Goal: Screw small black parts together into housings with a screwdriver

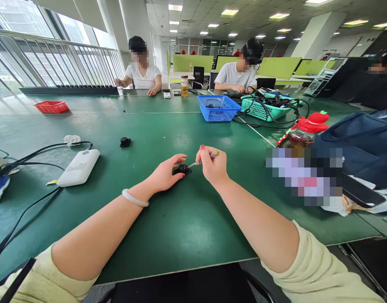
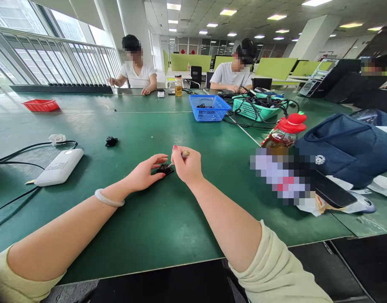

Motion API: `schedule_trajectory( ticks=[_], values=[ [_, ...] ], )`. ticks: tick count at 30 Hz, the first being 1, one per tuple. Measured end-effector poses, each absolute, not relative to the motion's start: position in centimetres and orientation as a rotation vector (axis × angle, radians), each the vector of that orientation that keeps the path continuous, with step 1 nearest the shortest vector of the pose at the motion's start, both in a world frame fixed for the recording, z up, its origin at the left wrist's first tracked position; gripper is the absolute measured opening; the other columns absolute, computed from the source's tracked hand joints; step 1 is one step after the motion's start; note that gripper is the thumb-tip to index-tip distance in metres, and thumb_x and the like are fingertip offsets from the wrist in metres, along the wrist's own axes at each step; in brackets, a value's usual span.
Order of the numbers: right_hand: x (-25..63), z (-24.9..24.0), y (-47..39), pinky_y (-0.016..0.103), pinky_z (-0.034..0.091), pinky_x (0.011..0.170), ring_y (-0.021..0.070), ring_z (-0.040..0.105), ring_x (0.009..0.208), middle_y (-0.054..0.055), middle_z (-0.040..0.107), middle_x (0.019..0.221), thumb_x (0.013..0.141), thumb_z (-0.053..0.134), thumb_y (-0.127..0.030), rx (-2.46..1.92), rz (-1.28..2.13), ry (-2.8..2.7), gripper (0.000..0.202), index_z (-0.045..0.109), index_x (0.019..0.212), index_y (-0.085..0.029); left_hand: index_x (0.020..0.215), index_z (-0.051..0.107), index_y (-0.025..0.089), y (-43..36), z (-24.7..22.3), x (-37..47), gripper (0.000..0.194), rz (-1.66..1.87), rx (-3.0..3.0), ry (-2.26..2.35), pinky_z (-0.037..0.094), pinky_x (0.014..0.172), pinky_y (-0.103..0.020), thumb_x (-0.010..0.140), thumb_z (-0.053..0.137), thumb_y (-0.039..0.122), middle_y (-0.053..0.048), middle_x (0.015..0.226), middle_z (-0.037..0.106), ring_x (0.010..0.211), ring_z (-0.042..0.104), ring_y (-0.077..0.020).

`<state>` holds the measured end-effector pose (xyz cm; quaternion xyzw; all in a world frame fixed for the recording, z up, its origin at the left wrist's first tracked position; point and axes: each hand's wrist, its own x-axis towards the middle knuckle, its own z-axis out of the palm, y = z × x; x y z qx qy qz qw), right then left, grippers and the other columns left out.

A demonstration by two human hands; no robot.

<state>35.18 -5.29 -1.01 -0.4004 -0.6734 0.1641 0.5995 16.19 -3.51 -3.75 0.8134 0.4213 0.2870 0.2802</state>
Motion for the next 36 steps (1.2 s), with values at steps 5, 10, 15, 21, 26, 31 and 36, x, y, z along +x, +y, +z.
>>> schedule_trajectory(
  ticks=[5, 10, 15, 21, 26, 31, 36],
  values=[
    [35.1, -1.1, -5.4, 0.029, 0.038, 0.056, 0.0126, 0.048, 0.051, 0.001, 0.051, 0.051, 0.1, 0.035, -0.049, -0.902, 0.314, -1.685, 0.057, 0.046, 0.051, -0.021, 0.125, 0.058, 0.022, -3.5, -3.7, 16.8, 0.049, 0.713, 2.216, 1.334, 0.051, 0.101, -0.047, 0.079, 0.069, 0.032, -0.008, 0.113, 0.071, 0.107, 0.067, -0.0274],
    [35.0, -1.3, -5.4, 0.03, 0.038, 0.057, 0.0134, 0.049, 0.053, 0.002, 0.053, 0.053, 0.101, 0.033, -0.048, -0.916, 0.273, -1.763, 0.057, 0.043, 0.052, -0.022, 0.126, 0.057, 0.024, -3.4, -3.8, 16.8, 0.043, 0.725, 2.176, 1.245, 0.049, 0.105, -0.044, 0.083, 0.06, 0.023, -0.006, 0.121, 0.071, 0.113, 0.065, -0.0246],
    [34.9, -1.6, -5.5, 0.03, 0.037, 0.057, 0.0132, 0.049, 0.053, 0.001, 0.052, 0.053, 0.101, 0.032, -0.048, -0.914, 0.228, -1.816, 0.056, 0.042, 0.053, -0.022, 0.13, 0.055, 0.024, -3.3, -4.0, 16.4, 0.046, 0.737, 2.151, 1.182, 0.046, 0.109, -0.045, 0.084, 0.056, 0.022, -0.007, 0.128, 0.068, 0.12, 0.063, -0.024],
    [34.8, -1.6, -5.5, 0.03, 0.038, 0.057, 0.0132, 0.049, 0.054, 0.002, 0.05, 0.054, 0.101, 0.03, -0.049, -0.918, 0.188, -1.832, 0.056, 0.041, 0.053, -0.022, 0.126, 0.059, 0.022, -3.1, -4.4, 16.5, 0.046, 0.784, 2.145, 1.226, 0.048, 0.107, -0.045, 0.082, 0.064, 0.03, -0.008, 0.125, 0.069, 0.116, 0.064, -0.0256],
    [34.8, -1.6, -5.4, 0.029, 0.035, 0.055, 0.0129, 0.046, 0.052, 0.001, 0.047, 0.053, 0.101, 0.033, -0.043, -0.879, 0.163, -1.882, 0.052, 0.04, 0.054, -0.022, 0.122, 0.062, 0.022, -3.2, -4.2, 16.6, 0.039, 0.781, 2.154, 1.265, 0.051, 0.102, -0.043, 0.083, 0.062, 0.03, -0.006, 0.116, 0.072, 0.108, 0.067, -0.0251],
    [34.6, -1.8, -5.4, 0.03, 0.031, 0.054, 0.0137, 0.038, 0.052, -0.001, 0.041, 0.053, 0.097, 0.041, -0.037, -0.683, -0.008, -2.107, 0.044, 0.043, 0.055, -0.023, 0.117, 0.065, 0.022, -3.5, -3.5, 16.8, 0.037, 0.77, 2.172, 1.286, 0.053, 0.096, -0.042, 0.08, 0.062, 0.026, -0.006, 0.111, 0.074, 0.101, 0.068, -0.0251],
    [33.5, -2.0, -5.3, 0.03, 0.032, 0.056, 0.0138, 0.039, 0.055, -0.002, 0.041, 0.056, 0.095, 0.052, -0.037, -0.322, -0.167, -2.319, 0.042, 0.048, 0.056, -0.023, 0.118, 0.065, 0.021, -3.4, -3.3, 16.8, 0.045, 0.744, 2.141, 1.274, 0.053, 0.096, -0.04, 0.073, 0.062, 0.019, -0.004, 0.112, 0.073, 0.103, 0.068, -0.0251]
  ],
)
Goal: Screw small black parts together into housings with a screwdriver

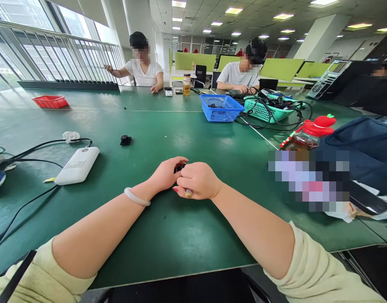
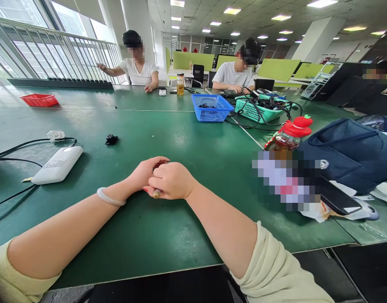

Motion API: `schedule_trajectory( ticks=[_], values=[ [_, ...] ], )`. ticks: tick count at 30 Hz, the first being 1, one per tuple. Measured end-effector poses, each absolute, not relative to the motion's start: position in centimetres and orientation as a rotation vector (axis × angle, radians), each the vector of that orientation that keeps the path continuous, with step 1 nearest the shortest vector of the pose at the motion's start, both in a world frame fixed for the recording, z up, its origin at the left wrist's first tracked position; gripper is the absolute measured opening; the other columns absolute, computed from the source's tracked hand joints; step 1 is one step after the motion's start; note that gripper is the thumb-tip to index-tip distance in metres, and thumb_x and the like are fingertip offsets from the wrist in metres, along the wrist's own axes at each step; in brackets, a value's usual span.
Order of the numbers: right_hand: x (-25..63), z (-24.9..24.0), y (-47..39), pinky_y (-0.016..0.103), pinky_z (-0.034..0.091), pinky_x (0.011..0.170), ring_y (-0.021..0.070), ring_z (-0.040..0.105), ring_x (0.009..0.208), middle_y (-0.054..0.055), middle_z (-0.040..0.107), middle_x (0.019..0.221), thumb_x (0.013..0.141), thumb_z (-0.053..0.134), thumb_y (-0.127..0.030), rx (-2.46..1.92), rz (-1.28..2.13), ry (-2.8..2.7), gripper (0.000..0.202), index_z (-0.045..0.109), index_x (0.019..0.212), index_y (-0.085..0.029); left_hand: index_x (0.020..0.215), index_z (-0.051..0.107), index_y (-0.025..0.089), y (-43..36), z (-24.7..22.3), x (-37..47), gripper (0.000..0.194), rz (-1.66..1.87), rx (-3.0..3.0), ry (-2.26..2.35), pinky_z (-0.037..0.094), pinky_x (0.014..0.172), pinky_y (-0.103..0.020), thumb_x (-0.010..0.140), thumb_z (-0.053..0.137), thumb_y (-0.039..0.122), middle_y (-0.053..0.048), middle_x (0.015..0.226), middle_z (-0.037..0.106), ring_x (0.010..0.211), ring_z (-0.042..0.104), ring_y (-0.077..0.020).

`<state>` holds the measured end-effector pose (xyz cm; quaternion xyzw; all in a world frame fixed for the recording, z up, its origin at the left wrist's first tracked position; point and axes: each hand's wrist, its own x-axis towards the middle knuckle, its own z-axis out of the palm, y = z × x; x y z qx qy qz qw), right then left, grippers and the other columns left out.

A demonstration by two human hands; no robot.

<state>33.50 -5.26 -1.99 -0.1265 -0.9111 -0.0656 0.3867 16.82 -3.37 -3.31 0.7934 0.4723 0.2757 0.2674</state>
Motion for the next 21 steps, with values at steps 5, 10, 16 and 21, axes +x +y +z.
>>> schedule_trajectory(
  ticks=[5, 10, 16, 21],
  values=[
    [33.5, -2.2, -4.9, 0.029, 0.032, 0.056, 0.0133, 0.038, 0.054, -0.002, 0.04, 0.054, 0.097, 0.048, -0.041, -0.352, -0.125, -2.294, 0.047, 0.049, 0.054, -0.022, 0.115, 0.066, 0.02, -3.1, -3.5, 16.8, 0.041, 0.738, 2.167, 1.263, 0.052, 0.095, -0.038, 0.075, 0.06, 0.018, -0.005, 0.113, 0.073, 0.103, 0.068, -0.0246],
    [35.0, -2.3, -4.3, 0.028, 0.034, 0.053, 0.0118, 0.043, 0.049, 0.0, 0.045, 0.052, 0.101, 0.034, -0.052, -0.765, 0.189, -1.868, 0.058, 0.049, 0.054, -0.022, 0.113, 0.067, 0.022, -2.5, -3.7, 16.7, 0.032, 0.74, 2.198, 1.265, 0.051, 0.098, -0.04, 0.082, 0.061, 0.026, -0.005, 0.114, 0.072, 0.104, 0.066, -0.0252],
    [35.4, -2.0, -4.1, 0.029, 0.037, 0.049, 0.0126, 0.046, 0.045, 0.0, 0.048, 0.047, 0.099, 0.032, -0.063, -0.88, 0.48, -1.538, 0.066, 0.051, 0.051, -0.021, 0.115, 0.068, 0.023, -2.3, -3.8, 16.5, 0.031, 0.674, 2.269, 1.294, 0.049, 0.102, -0.042, 0.085, 0.061, 0.029, -0.006, 0.117, 0.071, 0.109, 0.064, -0.0267],
    [35.2, -2.4, -4.3, 0.026, 0.037, 0.051, 0.0107, 0.046, 0.048, 0.0, 0.05, 0.052, 0.103, 0.031, -0.05, -0.781, 0.296, -1.801, 0.061, 0.05, 0.054, -0.02, 0.117, 0.068, 0.022, -2.4, -3.7, 16.4, 0.033, 0.634, 2.263, 1.3, 0.049, 0.102, -0.042, 0.085, 0.061, 0.03, -0.006, 0.117, 0.071, 0.109, 0.065, -0.0268]
  ],
)
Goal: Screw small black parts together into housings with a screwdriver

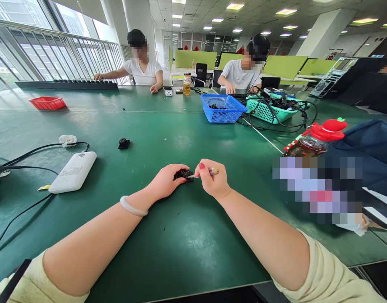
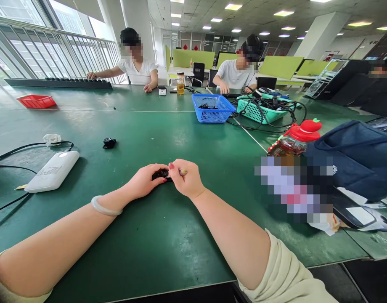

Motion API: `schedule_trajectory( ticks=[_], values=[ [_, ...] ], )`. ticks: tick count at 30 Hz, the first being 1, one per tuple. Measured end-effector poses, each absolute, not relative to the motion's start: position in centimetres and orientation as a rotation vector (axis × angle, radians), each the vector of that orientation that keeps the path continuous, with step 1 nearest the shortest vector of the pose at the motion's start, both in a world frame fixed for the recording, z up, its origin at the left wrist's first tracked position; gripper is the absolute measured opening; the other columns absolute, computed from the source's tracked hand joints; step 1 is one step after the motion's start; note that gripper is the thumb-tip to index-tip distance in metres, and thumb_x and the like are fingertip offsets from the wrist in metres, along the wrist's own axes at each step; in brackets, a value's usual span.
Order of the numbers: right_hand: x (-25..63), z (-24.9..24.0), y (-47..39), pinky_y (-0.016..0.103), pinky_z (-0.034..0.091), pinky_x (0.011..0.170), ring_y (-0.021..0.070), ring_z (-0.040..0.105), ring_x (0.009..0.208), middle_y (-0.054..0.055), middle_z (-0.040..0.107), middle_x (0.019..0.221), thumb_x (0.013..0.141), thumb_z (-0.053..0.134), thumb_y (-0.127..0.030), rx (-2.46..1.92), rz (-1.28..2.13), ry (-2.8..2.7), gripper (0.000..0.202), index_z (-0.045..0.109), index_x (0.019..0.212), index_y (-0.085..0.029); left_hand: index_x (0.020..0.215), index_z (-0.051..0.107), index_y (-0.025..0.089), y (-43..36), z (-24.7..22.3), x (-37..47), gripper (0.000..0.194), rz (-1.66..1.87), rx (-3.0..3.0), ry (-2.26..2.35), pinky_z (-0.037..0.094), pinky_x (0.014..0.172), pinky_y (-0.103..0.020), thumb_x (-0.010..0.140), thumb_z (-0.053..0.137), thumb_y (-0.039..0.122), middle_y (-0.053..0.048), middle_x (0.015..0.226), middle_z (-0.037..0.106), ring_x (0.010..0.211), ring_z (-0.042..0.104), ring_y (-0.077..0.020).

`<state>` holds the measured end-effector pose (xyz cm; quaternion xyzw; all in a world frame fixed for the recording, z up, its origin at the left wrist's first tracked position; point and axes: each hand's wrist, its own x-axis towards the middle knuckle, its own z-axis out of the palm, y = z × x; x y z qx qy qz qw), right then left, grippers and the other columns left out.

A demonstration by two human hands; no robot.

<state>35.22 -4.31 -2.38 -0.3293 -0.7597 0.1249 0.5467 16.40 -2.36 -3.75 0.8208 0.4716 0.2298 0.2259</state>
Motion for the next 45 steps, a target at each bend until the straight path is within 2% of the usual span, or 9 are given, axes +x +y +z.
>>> schedule_trajectory(
  ticks=[5, 9, 18, 25, 31, 34, 37, 41, 45],
  values=[
    [34.9, -2.1, -4.5, 0.026, 0.033, 0.052, 0.0113, 0.038, 0.051, -0.002, 0.042, 0.053, 0.103, 0.037, -0.033, -0.395, -0.108, -2.109, 0.049, 0.052, 0.058, -0.02, 0.118, 0.068, 0.021, -2.6, -3.6, 16.5, 0.034, 0.631, 2.217, 1.303, 0.047, 0.105, -0.041, 0.085, 0.058, 0.024, -0.005, 0.121, 0.071, 0.113, 0.064, -0.0258],
    [34.7, -1.4, -4.9, 0.027, 0.029, 0.052, 0.012, 0.036, 0.053, -0.002, 0.039, 0.053, 0.1, 0.044, -0.029, -0.29, -0.31, -2.192, 0.047, 0.051, 0.054, -0.02, 0.116, 0.069, 0.022, -2.7, -3.3, 16.5, 0.033, 0.634, 2.181, 1.322, 0.048, 0.105, -0.041, 0.085, 0.057, 0.023, -0.004, 0.119, 0.072, 0.112, 0.064, -0.025],
    [35.4, -1.8, -4.9, 0.025, 0.031, 0.051, 0.0112, 0.034, 0.051, -0.002, 0.04, 0.052, 0.1, 0.038, -0.027, -0.443, -0.132, -2.128, 0.047, 0.054, 0.056, -0.02, 0.119, 0.068, 0.021, -2.6, -3.6, 16.3, 0.033, 0.631, 2.214, 1.31, 0.047, 0.106, -0.04, 0.087, 0.059, 0.025, -0.004, 0.121, 0.071, 0.113, 0.064, -0.0247],
    [34.3, -1.7, -5.2, 0.028, 0.026, 0.054, 0.0124, 0.034, 0.054, -0.002, 0.039, 0.053, 0.1, 0.049, -0.037, -0.27, -0.383, -2.28, 0.052, 0.054, 0.051, -0.019, 0.119, 0.069, 0.022, -2.6, -3.4, 16.4, 0.036, 0.628, 2.194, 1.316, 0.048, 0.106, -0.041, 0.084, 0.058, 0.019, -0.004, 0.122, 0.071, 0.114, 0.064, -0.0247],
    [33.0, -2.5, -5.7, 0.029, 0.029, 0.057, 0.0131, 0.035, 0.055, -0.001, 0.043, 0.055, 0.099, 0.051, -0.047, -0.217, -0.356, -2.492, 0.055, 0.056, 0.052, -0.019, 0.117, 0.07, 0.024, -2.7, -3.3, 16.5, 0.035, 0.645, 2.168, 1.33, 0.05, 0.104, -0.041, 0.084, 0.057, 0.02, -0.003, 0.12, 0.072, 0.11, 0.065, -0.0241],
    [33.7, -2.3, -5.5, 0.028, 0.029, 0.056, 0.0126, 0.039, 0.056, -0.001, 0.044, 0.055, 0.1, 0.049, -0.042, -0.31, -0.265, -2.446, 0.052, 0.056, 0.053, -0.019, 0.116, 0.07, 0.023, -2.7, -3.2, 16.5, 0.036, 0.646, 2.149, 1.32, 0.051, 0.103, -0.039, 0.083, 0.057, 0.018, -0.003, 0.119, 0.072, 0.108, 0.066, -0.0236],
    [34.9, -1.9, -5.0, 0.027, 0.029, 0.051, 0.0102, 0.04, 0.051, -0.002, 0.044, 0.052, 0.1, 0.047, -0.037, -0.576, 0.082, -2.16, 0.051, 0.056, 0.052, -0.019, 0.116, 0.068, 0.022, -2.7, -3.3, 16.4, 0.034, 0.657, 2.141, 1.288, 0.05, 0.103, -0.04, 0.083, 0.06, 0.021, -0.004, 0.118, 0.072, 0.108, 0.066, -0.0243],
    [35.9, -1.9, -3.7, 0.026, 0.031, 0.047, 0.0093, 0.039, 0.042, -0.003, 0.039, 0.043, 0.098, 0.044, -0.056, -0.945, 0.602, -1.451, 0.064, 0.053, 0.046, -0.02, 0.118, 0.067, 0.024, -2.5, -3.6, 16.1, 0.033, 0.641, 2.163, 1.298, 0.049, 0.104, -0.04, 0.085, 0.06, 0.024, -0.004, 0.12, 0.071, 0.111, 0.065, -0.025],
    [36.0, -2.3, -2.7, 0.026, 0.028, 0.041, 0.0088, 0.036, 0.038, -0.004, 0.036, 0.039, 0.089, 0.053, -0.065, -1.08, 0.792, -1.112, 0.064, 0.053, 0.044, -0.02, 0.12, 0.066, 0.026, -2.5, -3.7, 15.9, 0.035, 0.613, 2.174, 1.306, 0.049, 0.103, -0.041, 0.086, 0.058, 0.024, -0.003, 0.121, 0.07, 0.111, 0.064, -0.0249]
  ],
)
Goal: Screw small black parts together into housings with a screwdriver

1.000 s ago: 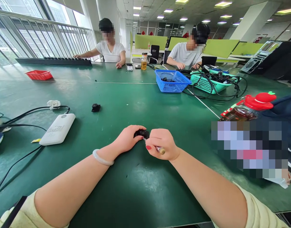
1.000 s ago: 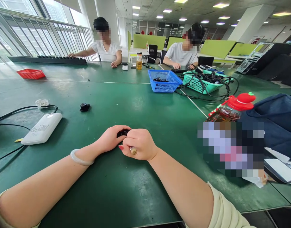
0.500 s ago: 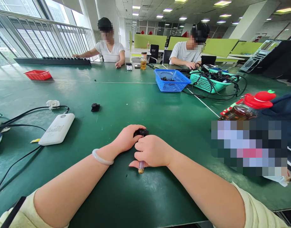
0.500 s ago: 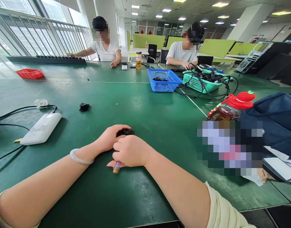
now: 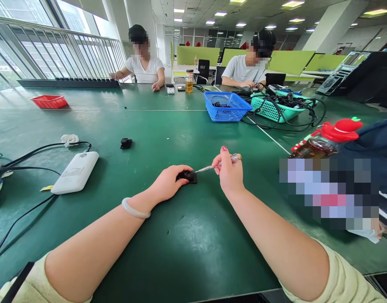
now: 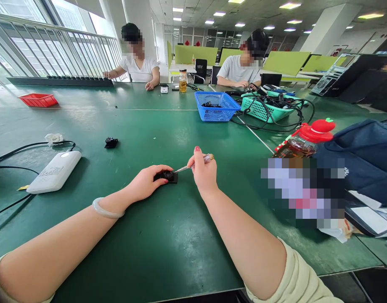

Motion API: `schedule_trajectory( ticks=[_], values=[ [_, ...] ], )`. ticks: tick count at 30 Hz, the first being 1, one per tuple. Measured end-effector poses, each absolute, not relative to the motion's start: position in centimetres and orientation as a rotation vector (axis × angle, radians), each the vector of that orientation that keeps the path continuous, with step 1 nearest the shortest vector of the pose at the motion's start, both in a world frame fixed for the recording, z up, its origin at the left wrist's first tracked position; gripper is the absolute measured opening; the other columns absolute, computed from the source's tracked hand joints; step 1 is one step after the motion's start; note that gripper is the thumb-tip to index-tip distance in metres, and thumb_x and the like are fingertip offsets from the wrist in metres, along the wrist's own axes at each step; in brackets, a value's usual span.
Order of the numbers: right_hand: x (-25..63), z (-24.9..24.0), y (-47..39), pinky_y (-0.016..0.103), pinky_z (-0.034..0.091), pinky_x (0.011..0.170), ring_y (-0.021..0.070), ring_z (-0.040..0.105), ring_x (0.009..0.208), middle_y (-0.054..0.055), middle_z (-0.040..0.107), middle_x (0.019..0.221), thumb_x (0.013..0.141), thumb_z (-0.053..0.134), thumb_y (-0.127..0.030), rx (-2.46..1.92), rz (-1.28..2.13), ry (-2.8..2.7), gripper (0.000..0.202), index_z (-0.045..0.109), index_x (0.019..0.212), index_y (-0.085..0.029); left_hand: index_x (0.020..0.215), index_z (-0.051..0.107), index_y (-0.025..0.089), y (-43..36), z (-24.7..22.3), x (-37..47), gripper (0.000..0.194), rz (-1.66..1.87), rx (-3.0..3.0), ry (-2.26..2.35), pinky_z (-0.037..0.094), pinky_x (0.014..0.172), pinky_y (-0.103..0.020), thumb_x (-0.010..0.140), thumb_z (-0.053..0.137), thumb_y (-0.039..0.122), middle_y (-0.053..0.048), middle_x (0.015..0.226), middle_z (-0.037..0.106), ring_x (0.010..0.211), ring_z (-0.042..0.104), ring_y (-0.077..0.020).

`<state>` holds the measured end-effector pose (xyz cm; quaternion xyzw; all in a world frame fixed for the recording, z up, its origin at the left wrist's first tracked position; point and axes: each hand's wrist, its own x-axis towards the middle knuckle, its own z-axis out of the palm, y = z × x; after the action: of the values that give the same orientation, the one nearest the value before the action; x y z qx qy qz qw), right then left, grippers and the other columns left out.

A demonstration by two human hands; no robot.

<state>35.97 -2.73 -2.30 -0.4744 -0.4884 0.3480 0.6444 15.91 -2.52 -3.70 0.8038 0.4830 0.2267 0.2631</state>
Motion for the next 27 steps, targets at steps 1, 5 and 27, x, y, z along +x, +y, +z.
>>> schedule_trajectory(
  ticks=[1, 5, 27],
  values=[
    [35.9, -2.4, -2.6, 0.025, 0.029, 0.041, 0.0086, 0.037, 0.038, -0.003, 0.037, 0.039, 0.087, 0.055, -0.066, -1.088, 0.809, -1.089, 0.063, 0.053, 0.044, -0.02, 0.121, 0.066, 0.026, -2.5, -3.7, 15.9, 0.035, 0.607, 2.172, 1.307, 0.049, 0.103, -0.041, 0.086, 0.058, 0.024, -0.003, 0.12, 0.07, 0.111, 0.064, -0.025],
    [35.9, -2.6, -2.5, 0.024, 0.03, 0.041, 0.0076, 0.037, 0.039, -0.004, 0.037, 0.04, 0.086, 0.057, -0.064, -1.113, 0.851, -1.072, 0.061, 0.054, 0.045, -0.019, 0.122, 0.066, 0.026, -2.6, -3.6, 16.0, 0.037, 0.605, 2.171, 1.303, 0.049, 0.104, -0.042, 0.086, 0.056, 0.024, -0.003, 0.121, 0.07, 0.112, 0.064, -0.025],
    [36.3, -3.2, -1.0, 0.018, 0.017, 0.031, 0.0038, 0.026, 0.03, -0.011, 0.027, 0.034, 0.086, 0.061, -0.038, -1.25, 1.239, -0.564, 0.038, 0.049, 0.055, -0.019, 0.128, 0.063, 0.025, -2.6, -3.4, 15.9, 0.042, 0.601, 2.141, 1.304, 0.047, 0.107, -0.041, 0.087, 0.057, 0.022, -0.004, 0.128, 0.068, 0.117, 0.062, -0.0251]
  ],
)
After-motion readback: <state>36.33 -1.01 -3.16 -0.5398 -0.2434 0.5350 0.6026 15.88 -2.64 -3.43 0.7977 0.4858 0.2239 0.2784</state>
